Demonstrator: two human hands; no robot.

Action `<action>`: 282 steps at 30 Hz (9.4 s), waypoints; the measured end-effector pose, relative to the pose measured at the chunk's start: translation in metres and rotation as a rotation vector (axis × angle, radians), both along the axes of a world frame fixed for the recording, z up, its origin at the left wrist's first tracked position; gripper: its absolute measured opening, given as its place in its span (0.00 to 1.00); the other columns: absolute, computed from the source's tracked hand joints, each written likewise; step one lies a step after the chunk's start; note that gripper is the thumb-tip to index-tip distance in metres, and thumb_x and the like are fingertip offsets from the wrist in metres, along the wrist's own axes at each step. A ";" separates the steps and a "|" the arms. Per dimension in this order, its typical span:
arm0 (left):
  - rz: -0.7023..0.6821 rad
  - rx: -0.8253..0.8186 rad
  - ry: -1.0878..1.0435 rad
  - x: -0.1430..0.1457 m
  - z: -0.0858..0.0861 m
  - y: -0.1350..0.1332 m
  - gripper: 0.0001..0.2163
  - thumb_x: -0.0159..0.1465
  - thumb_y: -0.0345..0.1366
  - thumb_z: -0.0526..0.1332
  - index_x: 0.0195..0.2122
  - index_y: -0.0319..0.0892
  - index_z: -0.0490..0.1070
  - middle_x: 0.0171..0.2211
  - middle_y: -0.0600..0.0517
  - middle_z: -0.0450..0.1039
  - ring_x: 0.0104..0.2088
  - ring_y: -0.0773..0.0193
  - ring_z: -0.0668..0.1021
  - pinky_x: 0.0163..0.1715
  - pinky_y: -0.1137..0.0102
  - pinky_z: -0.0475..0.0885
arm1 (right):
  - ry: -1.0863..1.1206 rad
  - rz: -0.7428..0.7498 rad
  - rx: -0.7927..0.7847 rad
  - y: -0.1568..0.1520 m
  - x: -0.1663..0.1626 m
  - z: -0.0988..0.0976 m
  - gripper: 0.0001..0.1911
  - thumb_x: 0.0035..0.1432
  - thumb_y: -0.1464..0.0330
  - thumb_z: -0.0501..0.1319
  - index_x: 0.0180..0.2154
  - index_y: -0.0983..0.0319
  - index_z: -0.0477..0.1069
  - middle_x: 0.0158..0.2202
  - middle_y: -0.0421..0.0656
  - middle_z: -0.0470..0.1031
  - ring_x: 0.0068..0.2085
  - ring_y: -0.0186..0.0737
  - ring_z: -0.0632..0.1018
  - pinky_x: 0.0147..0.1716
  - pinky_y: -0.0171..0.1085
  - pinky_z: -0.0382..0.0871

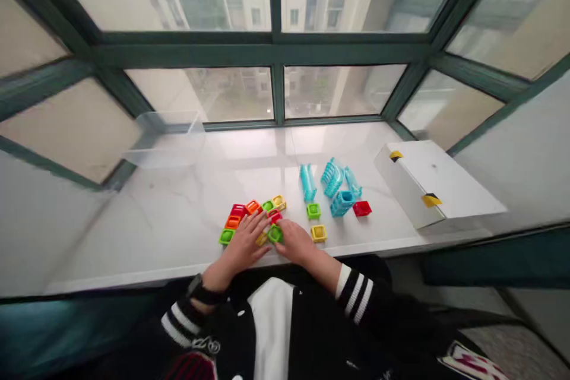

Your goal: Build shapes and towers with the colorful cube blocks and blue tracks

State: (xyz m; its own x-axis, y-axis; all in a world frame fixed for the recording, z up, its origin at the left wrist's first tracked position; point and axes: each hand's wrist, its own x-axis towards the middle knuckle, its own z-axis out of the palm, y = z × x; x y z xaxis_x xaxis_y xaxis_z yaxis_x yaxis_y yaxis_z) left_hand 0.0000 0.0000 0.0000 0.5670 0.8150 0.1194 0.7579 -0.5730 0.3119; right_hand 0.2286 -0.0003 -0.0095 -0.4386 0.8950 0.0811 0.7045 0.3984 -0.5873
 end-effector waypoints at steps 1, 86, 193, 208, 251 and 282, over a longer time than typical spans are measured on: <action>-0.012 -0.004 0.009 0.003 -0.001 0.001 0.38 0.65 0.44 0.67 0.75 0.48 0.55 0.77 0.48 0.50 0.76 0.44 0.53 0.75 0.43 0.48 | 0.009 0.016 -0.001 -0.001 0.000 0.000 0.32 0.56 0.70 0.69 0.61 0.65 0.66 0.59 0.59 0.75 0.59 0.59 0.78 0.61 0.56 0.72; 0.149 -0.308 -0.484 0.147 -0.003 0.077 0.19 0.62 0.31 0.71 0.54 0.45 0.72 0.51 0.46 0.82 0.49 0.54 0.84 0.50 0.60 0.78 | 0.252 -0.491 0.008 0.015 0.109 -0.012 0.26 0.60 0.72 0.57 0.58 0.57 0.77 0.55 0.46 0.83 0.54 0.51 0.83 0.59 0.51 0.76; 0.242 0.068 -0.110 0.004 -0.015 0.020 0.20 0.71 0.45 0.60 0.64 0.51 0.71 0.71 0.45 0.64 0.73 0.44 0.62 0.72 0.42 0.53 | -0.080 -0.060 0.006 0.035 -0.013 -0.026 0.38 0.63 0.75 0.59 0.72 0.68 0.56 0.73 0.63 0.58 0.74 0.56 0.62 0.72 0.57 0.58; 0.260 0.074 -0.134 0.007 -0.019 0.017 0.16 0.70 0.45 0.63 0.57 0.49 0.74 0.71 0.45 0.65 0.72 0.45 0.64 0.72 0.43 0.53 | -0.105 -0.073 -0.021 0.027 -0.014 -0.024 0.43 0.61 0.72 0.64 0.74 0.70 0.51 0.76 0.64 0.50 0.74 0.61 0.62 0.71 0.55 0.60; 0.241 0.101 -0.328 -0.022 -0.012 0.012 0.20 0.74 0.32 0.49 0.64 0.48 0.69 0.68 0.47 0.69 0.69 0.53 0.69 0.70 0.47 0.65 | 0.164 0.094 0.146 0.012 -0.022 0.012 0.19 0.60 0.79 0.65 0.51 0.58 0.77 0.48 0.47 0.73 0.50 0.47 0.76 0.53 0.46 0.74; 0.143 0.108 0.070 -0.002 -0.015 0.007 0.35 0.66 0.56 0.63 0.71 0.47 0.63 0.76 0.47 0.55 0.75 0.45 0.58 0.74 0.45 0.50 | 0.003 0.062 0.030 0.010 -0.018 0.007 0.08 0.56 0.77 0.63 0.36 0.60 0.74 0.42 0.45 0.77 0.47 0.44 0.75 0.52 0.40 0.68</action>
